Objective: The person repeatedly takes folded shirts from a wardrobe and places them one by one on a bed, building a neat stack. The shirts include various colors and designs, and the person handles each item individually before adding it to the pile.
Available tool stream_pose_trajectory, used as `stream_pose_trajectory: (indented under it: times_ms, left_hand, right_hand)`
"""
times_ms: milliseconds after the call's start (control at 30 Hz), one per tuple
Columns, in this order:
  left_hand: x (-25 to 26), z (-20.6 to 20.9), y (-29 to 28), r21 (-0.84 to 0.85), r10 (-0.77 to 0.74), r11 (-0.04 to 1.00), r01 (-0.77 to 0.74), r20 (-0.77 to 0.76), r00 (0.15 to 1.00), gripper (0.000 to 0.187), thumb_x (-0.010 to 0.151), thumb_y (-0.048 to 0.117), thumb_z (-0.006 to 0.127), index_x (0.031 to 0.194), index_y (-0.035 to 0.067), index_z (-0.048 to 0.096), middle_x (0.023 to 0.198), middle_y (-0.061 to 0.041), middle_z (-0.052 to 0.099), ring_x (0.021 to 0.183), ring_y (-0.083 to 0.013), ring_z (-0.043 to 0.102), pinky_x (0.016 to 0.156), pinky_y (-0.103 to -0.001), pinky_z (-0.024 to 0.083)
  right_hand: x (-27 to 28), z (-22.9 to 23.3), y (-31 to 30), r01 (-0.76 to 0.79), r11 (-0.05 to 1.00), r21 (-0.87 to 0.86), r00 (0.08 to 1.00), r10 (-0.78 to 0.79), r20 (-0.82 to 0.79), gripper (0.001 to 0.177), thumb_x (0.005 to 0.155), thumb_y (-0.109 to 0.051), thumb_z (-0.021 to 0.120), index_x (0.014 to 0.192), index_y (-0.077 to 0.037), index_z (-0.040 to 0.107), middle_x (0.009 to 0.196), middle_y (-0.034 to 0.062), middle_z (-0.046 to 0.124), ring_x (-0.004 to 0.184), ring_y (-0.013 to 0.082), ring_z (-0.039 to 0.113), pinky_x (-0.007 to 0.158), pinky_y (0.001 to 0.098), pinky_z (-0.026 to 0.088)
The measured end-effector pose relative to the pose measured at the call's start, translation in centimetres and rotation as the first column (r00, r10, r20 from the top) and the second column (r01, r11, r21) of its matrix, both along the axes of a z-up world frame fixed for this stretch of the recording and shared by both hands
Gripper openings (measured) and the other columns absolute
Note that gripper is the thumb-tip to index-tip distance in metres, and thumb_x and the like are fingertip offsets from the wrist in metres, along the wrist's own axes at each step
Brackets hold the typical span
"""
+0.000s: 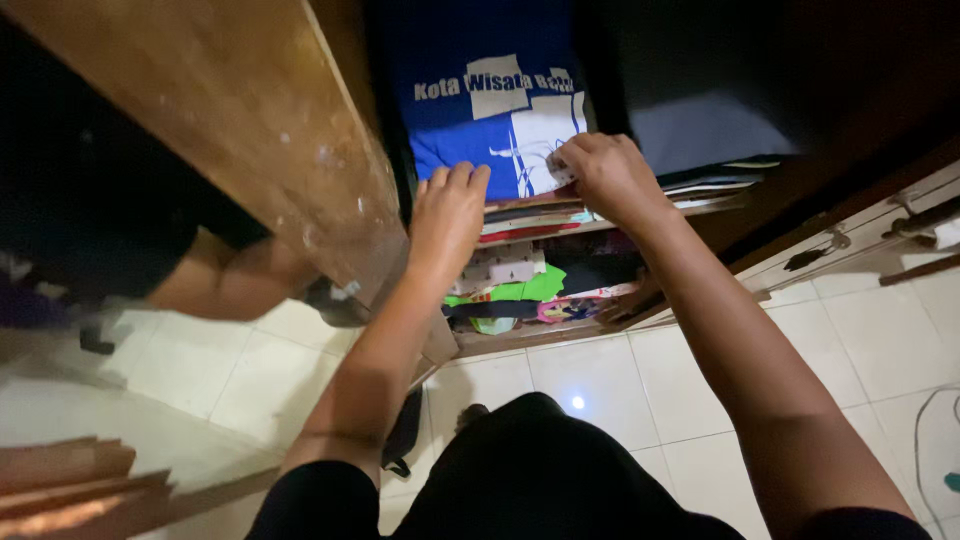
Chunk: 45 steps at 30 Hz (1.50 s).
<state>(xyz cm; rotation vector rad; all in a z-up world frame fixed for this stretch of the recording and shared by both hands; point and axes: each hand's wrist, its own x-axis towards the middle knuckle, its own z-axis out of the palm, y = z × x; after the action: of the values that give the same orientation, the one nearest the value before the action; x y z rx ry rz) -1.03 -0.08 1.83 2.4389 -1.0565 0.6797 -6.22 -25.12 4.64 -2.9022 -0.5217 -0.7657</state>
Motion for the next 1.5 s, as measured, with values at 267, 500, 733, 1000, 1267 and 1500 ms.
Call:
stream_pose_trajectory:
  times_ms: [267, 500, 733, 1000, 1267, 1500]
  left_hand:
    - [-2.3, 6.1, 0.2, -0.259, 0.106, 0.965, -0.035, 0.266, 0.958, 0.027, 0.093, 0.001, 0.060, 0.119, -0.002, 0.068, 0.115, -0.015, 0.072, 0.106, -0.0324, 0.063, 0.095, -0.045, 0.049]
    - [-13.8, 2.0, 2.4, -0.450, 0.068, 0.893, 0.015, 0.169, 0.983, 0.012, 0.080, 0.006, 0.067, 0.091, 0.010, 0.073, 0.123, -0.027, 0.061, 0.117, -0.0402, 0.055, 0.100, -0.046, 0.043]
    - [-6.0, -10.2, 2.4, -0.814, -0.803, 0.302, -0.496, -0.498, 0.327, 0.034, 0.088, -0.002, 0.065, 0.121, 0.003, 0.070, 0.109, -0.008, 0.069, 0.101, -0.0205, 0.061, 0.094, -0.034, 0.050]
    - [-11.2, -7.3, 5.7, -0.862, -0.872, 0.431, -0.267, -0.474, 0.124, 0.062, 0.078, -0.012, 0.068, 0.135, 0.009, 0.054, 0.128, -0.007, 0.059, 0.119, -0.0176, 0.060, 0.103, -0.033, 0.053]
    - [-8.0, -10.5, 2.9, -0.885, -0.809, 0.335, -0.323, -0.446, 0.382, 0.046, 0.098, -0.005, 0.064, 0.144, -0.002, 0.058, 0.141, -0.011, 0.059, 0.129, -0.0184, 0.057, 0.115, -0.031, 0.046]
    - [-8.5, -9.5, 6.9, -0.878, -0.866, 0.433, -0.204, -0.468, 0.177, 0.070, 0.080, -0.008, 0.058, 0.149, 0.003, 0.052, 0.133, -0.011, 0.064, 0.117, -0.0177, 0.064, 0.103, -0.029, 0.052]
  right_hand:
    - [-1.0, 5.3, -2.5, -0.097, 0.979, 0.177, 0.929, 0.025, 0.369, 0.012, 0.088, 0.002, 0.074, 0.098, -0.005, 0.071, 0.098, 0.0131, 0.069, 0.095, 0.0344, 0.065, 0.085, 0.0434, 0.053]
    - [-11.2, -1.3, -0.7, -0.042, 0.357, 0.933, 0.995, -0.074, 0.073, 0.031, 0.089, -0.006, 0.064, 0.120, -0.008, 0.061, 0.117, 0.0094, 0.059, 0.115, 0.0284, 0.060, 0.098, 0.0442, 0.050]
    - [-7.9, -6.1, -1.4, 0.388, -0.240, 0.890, 0.908, 0.264, -0.324, 0.043, 0.093, -0.003, 0.067, 0.133, -0.012, 0.056, 0.111, 0.0115, 0.065, 0.102, 0.0216, 0.068, 0.075, 0.0376, 0.060]
    - [-12.6, -4.9, -4.4, 0.302, -0.231, 0.925, 0.789, 0.605, -0.107, 0.087, 0.075, 0.013, 0.059, 0.158, -0.010, 0.043, 0.147, 0.0132, 0.058, 0.128, 0.0212, 0.064, 0.105, 0.0297, 0.056]
    - [-11.7, -9.7, -3.0, 0.277, -0.171, 0.945, 0.813, 0.567, -0.136, 0.093, 0.079, 0.010, 0.065, 0.163, -0.011, 0.031, 0.147, 0.0153, 0.053, 0.125, 0.0234, 0.059, 0.104, 0.0367, 0.053]
    - [-12.8, -11.6, -4.2, 0.357, -0.403, 0.842, 0.749, 0.662, 0.000, 0.077, 0.090, -0.001, 0.070, 0.161, -0.003, 0.040, 0.142, 0.0222, 0.059, 0.120, 0.0291, 0.065, 0.103, 0.0443, 0.056]
